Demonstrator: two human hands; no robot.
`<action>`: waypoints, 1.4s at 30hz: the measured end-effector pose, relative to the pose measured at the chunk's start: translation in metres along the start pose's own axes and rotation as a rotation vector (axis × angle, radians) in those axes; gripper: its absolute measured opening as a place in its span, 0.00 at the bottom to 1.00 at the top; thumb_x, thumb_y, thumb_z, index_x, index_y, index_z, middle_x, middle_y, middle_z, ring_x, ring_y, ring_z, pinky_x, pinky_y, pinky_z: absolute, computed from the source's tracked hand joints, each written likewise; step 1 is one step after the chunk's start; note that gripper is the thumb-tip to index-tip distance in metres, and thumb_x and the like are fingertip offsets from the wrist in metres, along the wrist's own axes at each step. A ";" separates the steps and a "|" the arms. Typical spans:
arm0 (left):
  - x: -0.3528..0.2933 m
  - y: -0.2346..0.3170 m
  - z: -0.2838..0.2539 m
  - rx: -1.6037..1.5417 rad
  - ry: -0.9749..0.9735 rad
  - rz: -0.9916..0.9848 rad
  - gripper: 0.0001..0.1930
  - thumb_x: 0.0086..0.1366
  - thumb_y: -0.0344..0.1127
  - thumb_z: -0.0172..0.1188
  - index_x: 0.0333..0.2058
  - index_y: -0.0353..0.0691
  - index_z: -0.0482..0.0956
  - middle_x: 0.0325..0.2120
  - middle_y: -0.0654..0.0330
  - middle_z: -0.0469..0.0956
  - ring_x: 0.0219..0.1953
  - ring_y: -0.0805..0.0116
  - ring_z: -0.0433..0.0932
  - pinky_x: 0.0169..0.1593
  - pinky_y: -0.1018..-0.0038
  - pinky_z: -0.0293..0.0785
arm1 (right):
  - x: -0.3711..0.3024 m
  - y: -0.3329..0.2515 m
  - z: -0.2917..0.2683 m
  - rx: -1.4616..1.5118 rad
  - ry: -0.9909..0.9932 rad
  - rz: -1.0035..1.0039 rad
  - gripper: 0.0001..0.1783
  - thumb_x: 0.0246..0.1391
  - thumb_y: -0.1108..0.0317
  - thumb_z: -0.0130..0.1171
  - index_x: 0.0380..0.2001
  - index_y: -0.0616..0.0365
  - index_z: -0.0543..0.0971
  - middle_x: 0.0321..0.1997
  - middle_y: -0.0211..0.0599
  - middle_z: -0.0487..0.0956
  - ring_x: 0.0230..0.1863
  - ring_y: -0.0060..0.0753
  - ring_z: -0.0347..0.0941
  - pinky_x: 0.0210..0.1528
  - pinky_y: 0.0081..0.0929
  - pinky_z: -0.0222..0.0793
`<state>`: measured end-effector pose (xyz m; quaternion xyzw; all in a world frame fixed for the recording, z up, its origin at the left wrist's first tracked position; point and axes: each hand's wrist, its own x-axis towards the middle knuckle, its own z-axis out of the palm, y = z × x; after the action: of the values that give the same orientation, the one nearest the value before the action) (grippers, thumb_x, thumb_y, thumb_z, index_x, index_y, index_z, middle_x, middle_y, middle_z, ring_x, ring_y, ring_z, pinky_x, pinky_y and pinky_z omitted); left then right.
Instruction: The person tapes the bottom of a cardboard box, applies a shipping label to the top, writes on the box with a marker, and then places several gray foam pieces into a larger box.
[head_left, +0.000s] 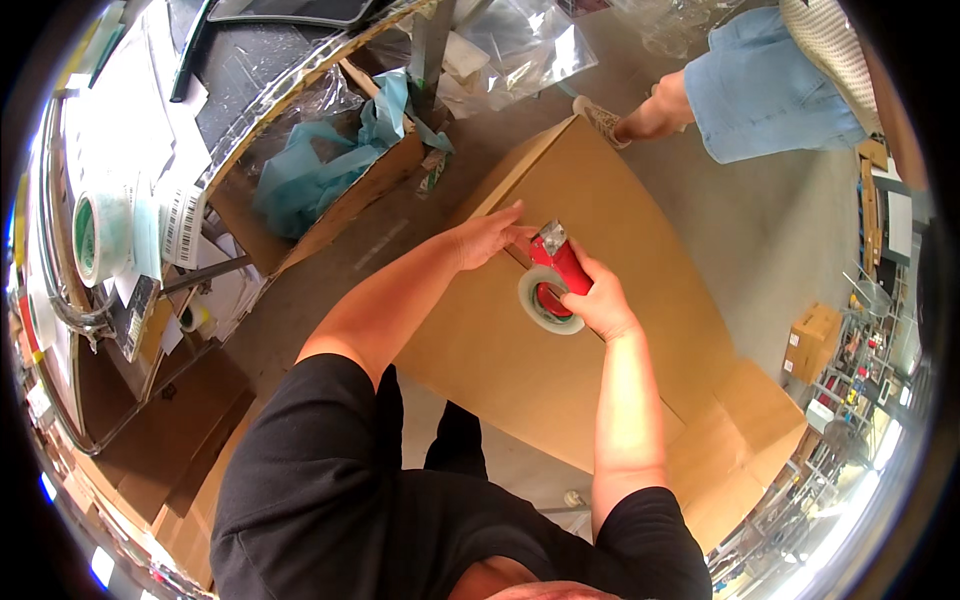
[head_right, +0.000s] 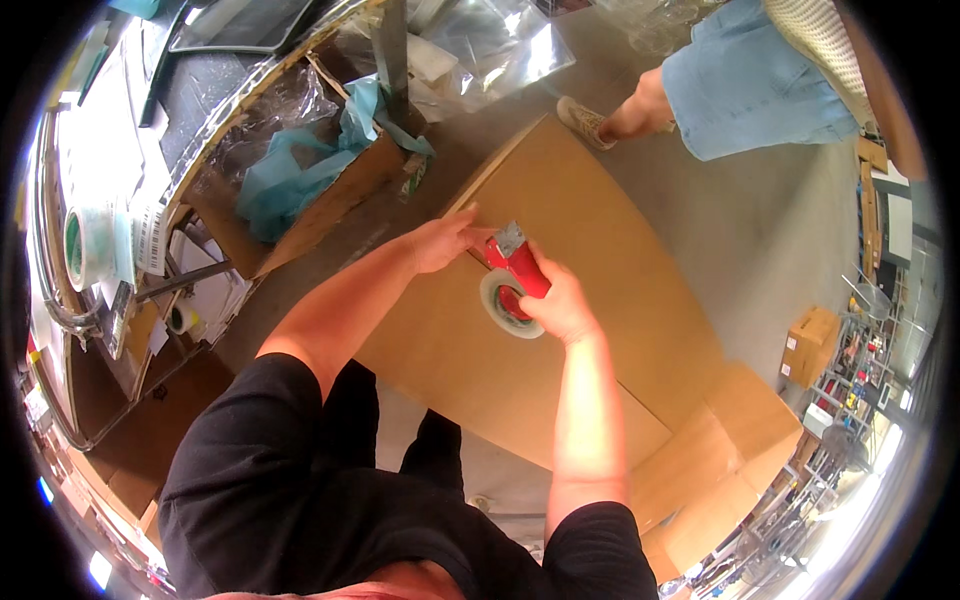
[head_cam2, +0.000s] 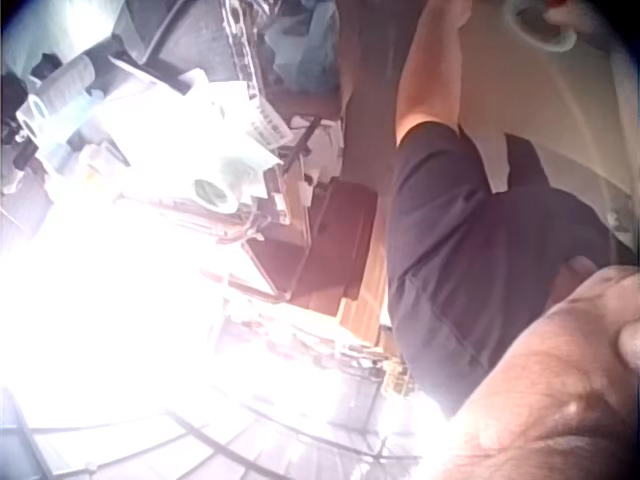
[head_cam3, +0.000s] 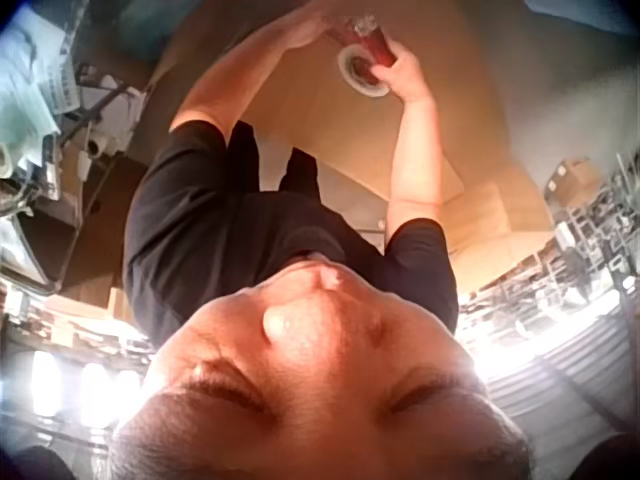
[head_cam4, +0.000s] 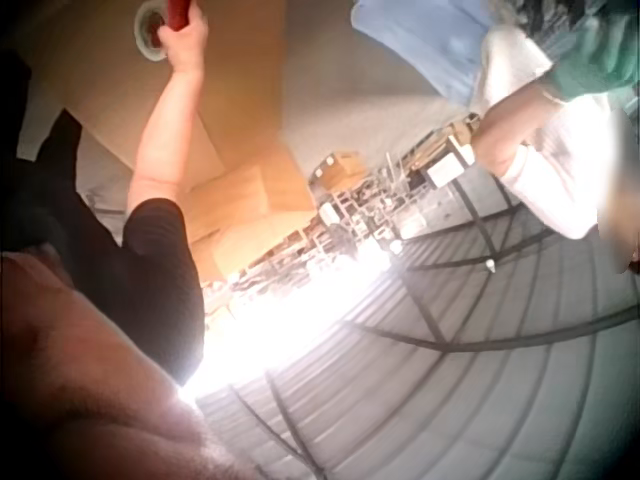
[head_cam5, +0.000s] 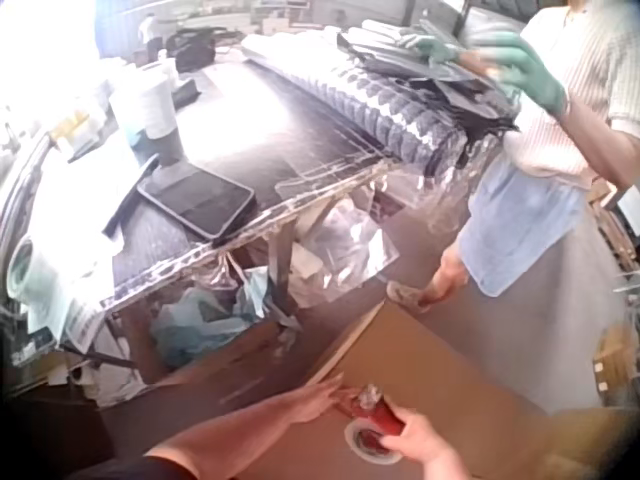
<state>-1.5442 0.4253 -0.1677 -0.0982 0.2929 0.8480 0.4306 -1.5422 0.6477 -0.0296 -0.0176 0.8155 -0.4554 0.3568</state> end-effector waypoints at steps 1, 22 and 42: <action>-0.010 0.008 0.007 -0.009 0.003 0.003 0.25 0.74 0.48 0.43 0.58 0.35 0.71 0.63 0.60 0.67 0.66 0.66 0.59 0.70 0.69 0.41 | 0.002 -0.009 0.007 -0.205 0.036 0.031 0.44 0.40 0.70 0.66 0.65 0.49 0.65 0.53 0.44 0.75 0.56 0.39 0.71 0.57 0.33 0.68; -0.003 0.004 0.018 0.476 0.587 -0.052 0.10 0.67 0.36 0.57 0.37 0.35 0.82 0.34 0.61 0.81 0.30 0.75 0.76 0.34 0.76 0.73 | -0.023 -0.002 0.007 -0.826 0.141 -0.175 0.34 0.41 0.68 0.63 0.58 0.40 0.74 0.39 0.41 0.76 0.41 0.48 0.75 0.42 0.41 0.73; -0.024 0.009 -0.129 1.348 1.022 0.140 0.21 0.67 0.50 0.51 0.30 0.38 0.83 0.41 0.52 0.79 0.46 0.51 0.76 0.48 0.59 0.73 | 0.036 -0.006 0.069 -1.174 -0.105 0.177 0.35 0.51 0.59 0.63 0.64 0.32 0.67 0.49 0.38 0.71 0.51 0.43 0.71 0.52 0.38 0.71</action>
<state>-1.5478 0.3294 -0.2584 -0.1734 0.8996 0.3683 0.1582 -1.5291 0.5816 -0.0683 -0.1664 0.9105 0.1046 0.3639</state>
